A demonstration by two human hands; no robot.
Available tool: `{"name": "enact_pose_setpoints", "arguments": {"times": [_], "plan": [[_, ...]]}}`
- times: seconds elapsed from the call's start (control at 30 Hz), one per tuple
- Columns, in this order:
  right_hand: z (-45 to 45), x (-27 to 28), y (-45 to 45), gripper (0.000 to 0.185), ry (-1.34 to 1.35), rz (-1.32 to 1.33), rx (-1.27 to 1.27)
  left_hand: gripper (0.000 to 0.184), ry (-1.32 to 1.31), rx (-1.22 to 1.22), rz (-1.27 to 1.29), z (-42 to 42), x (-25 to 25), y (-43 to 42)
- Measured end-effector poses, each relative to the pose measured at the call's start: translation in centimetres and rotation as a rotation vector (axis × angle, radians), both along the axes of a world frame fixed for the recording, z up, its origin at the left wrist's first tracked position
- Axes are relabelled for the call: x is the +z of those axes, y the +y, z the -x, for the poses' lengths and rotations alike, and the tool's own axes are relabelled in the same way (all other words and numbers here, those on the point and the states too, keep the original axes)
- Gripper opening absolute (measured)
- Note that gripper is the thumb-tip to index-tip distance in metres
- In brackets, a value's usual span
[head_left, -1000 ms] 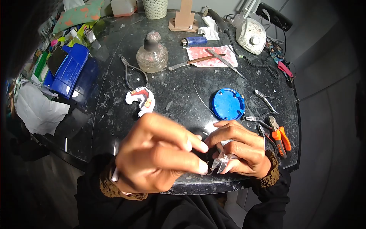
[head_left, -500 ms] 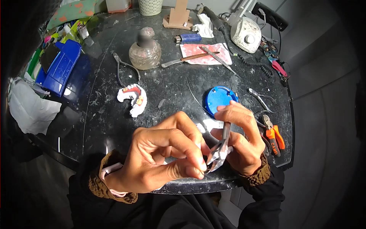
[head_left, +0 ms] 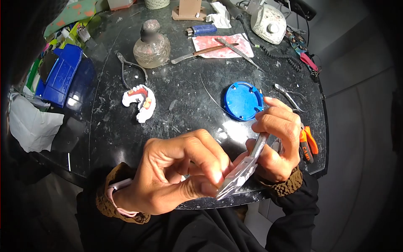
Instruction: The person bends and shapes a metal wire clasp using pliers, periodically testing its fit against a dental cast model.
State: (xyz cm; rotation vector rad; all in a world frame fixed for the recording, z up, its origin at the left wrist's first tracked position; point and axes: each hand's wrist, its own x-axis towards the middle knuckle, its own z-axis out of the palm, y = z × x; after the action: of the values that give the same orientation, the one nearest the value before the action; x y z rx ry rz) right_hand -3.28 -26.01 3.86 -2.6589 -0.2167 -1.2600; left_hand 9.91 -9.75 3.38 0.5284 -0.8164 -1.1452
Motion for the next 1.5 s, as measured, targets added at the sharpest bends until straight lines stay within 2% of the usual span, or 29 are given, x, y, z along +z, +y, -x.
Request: {"name": "enact_pose_setpoints", "arguments": {"times": [0.2, 0.5, 0.6, 0.73, 0.87, 1.1, 1.27, 1.3, 1.43, 1.5], "plan": [[-0.2, 0.0, -0.1, 0.020, -0.082, 0.073, 0.000, 0.013, 0.033, -0.002, -0.033, 0.3, 0.2, 0.0], [0.7, 1.1, -0.9, 0.024, 0.124, 0.064, 0.062, 0.010, -0.103, 0.060, -0.010, 0.6, -0.7, -0.3], [0.6, 0.5, -1.5, 0.025, 0.091, 0.127, 0.064, 0.010, -0.085, 0.067, -0.096, 0.6, -0.9, -0.1], [-0.2, 0.4, -1.2, 0.026, -0.100, 0.230, -0.011, 0.012, -0.154, 0.070, 0.034, 0.8, -0.5, -0.2], [-0.7, -0.8, -0.9, 0.027, -0.224, 0.209, -0.074, 0.013, -0.001, 0.074, 0.020, 1.1, -0.6, -0.1], [-0.5, -0.4, -1.4, 0.025, -0.160, 0.224, 0.005, 0.014, 0.063, 0.032, 0.006, 1.0, -0.9, -0.1], [0.2, -0.5, -1.5, 0.023, -0.051, 0.202, 0.015, 0.012, -0.018, 0.060, -0.022, 0.9, -1.4, -0.2], [0.2, -0.6, -1.5, 0.023, -0.058, 0.202, 0.010, 0.018, -0.074, 0.151, -0.170, 1.5, -0.2, -0.3], [-0.4, -0.3, -1.5, 0.020, -0.144, 0.268, -0.010, 0.016, -0.075, 0.195, -0.093, 1.7, 0.5, -0.5], [-0.6, -0.3, -1.4, 0.021, -0.147, 0.242, -0.060, 0.008, -0.223, 0.270, 0.023, 0.6, 0.2, -0.4]]}}
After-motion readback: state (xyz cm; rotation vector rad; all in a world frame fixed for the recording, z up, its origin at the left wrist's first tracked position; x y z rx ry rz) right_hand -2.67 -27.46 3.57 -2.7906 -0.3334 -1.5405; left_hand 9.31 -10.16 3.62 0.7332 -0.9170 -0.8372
